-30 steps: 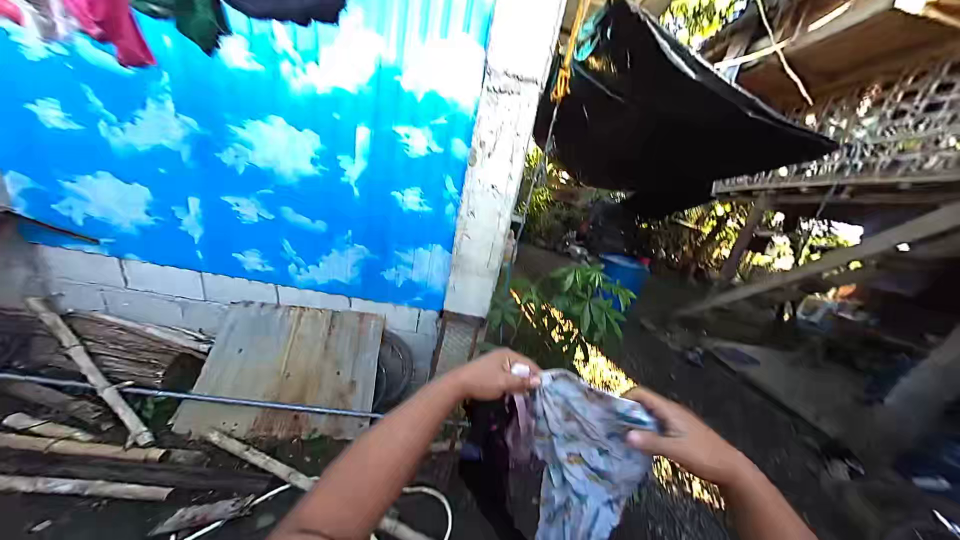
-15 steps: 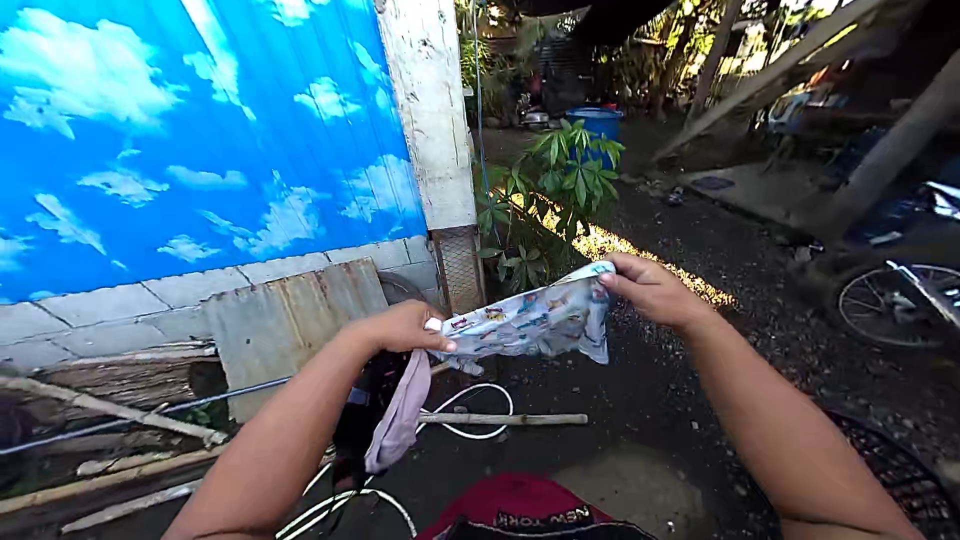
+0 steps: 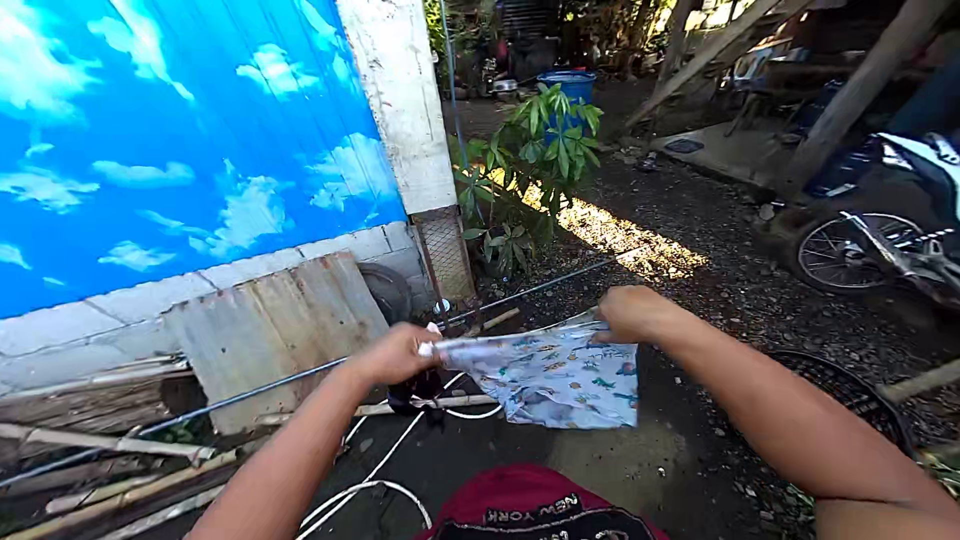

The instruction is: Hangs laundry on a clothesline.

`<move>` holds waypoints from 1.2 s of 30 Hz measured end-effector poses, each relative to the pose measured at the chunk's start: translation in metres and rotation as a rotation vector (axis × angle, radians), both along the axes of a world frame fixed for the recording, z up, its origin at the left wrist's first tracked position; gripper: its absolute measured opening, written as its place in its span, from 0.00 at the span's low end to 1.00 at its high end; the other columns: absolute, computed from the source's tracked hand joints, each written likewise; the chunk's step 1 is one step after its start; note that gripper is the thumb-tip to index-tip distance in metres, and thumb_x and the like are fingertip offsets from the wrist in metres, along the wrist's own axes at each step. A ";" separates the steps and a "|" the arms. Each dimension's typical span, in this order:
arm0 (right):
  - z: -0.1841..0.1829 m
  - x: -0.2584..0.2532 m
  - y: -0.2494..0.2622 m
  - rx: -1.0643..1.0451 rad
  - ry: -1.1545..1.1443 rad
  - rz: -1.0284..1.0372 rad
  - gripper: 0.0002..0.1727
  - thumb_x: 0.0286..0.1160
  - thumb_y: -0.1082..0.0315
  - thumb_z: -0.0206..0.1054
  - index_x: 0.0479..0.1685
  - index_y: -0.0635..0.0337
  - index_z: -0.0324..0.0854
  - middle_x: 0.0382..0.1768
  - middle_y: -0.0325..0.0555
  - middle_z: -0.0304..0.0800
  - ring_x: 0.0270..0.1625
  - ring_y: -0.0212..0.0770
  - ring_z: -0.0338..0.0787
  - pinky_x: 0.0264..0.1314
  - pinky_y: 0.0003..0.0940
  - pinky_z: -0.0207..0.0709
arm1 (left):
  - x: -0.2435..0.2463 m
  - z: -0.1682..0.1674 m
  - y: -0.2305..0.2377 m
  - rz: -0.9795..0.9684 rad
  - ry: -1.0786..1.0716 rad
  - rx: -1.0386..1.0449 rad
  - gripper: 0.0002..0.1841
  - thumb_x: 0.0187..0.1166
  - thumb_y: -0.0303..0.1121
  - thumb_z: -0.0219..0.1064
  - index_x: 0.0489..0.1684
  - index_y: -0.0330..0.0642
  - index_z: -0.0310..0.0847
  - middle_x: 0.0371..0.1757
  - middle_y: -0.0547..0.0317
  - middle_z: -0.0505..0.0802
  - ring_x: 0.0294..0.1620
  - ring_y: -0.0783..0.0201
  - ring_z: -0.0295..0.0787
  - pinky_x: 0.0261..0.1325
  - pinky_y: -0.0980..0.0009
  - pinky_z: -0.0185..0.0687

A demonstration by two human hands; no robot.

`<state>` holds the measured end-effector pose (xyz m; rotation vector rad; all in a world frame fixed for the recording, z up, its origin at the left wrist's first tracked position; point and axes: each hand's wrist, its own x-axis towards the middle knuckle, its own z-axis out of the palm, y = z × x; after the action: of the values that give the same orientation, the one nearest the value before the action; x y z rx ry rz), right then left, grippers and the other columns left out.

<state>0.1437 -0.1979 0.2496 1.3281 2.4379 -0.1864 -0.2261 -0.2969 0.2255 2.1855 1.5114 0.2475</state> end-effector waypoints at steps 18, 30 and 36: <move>-0.040 0.118 0.035 0.168 0.516 0.069 0.14 0.85 0.66 0.62 0.55 0.67 0.88 0.74 0.56 0.82 0.83 0.57 0.73 0.86 0.65 0.56 | 0.084 -0.020 0.140 0.552 0.303 -0.070 0.20 0.84 0.47 0.65 0.50 0.35 0.89 0.55 0.33 0.92 0.63 0.33 0.88 0.61 0.27 0.77; 0.179 0.152 0.006 1.216 0.950 -0.073 0.11 0.78 0.70 0.71 0.52 0.67 0.89 0.49 0.61 0.93 0.52 0.56 0.93 0.60 0.57 0.84 | 0.159 0.212 0.105 0.491 0.128 0.638 0.18 0.87 0.46 0.63 0.62 0.45 0.89 0.56 0.35 0.93 0.60 0.31 0.89 0.56 0.26 0.77; 0.110 0.041 0.002 1.485 1.727 0.090 0.36 0.83 0.57 0.62 0.75 0.83 0.61 0.79 0.73 0.67 0.85 0.48 0.68 0.84 0.38 0.65 | 0.190 0.290 0.049 0.304 -0.009 1.090 0.16 0.84 0.45 0.66 0.59 0.48 0.91 0.48 0.42 0.95 0.51 0.37 0.93 0.49 0.32 0.83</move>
<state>0.1852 -0.1957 0.3595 1.8488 4.4171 1.3604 -0.0357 -0.2477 0.5151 2.6302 1.9616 1.4650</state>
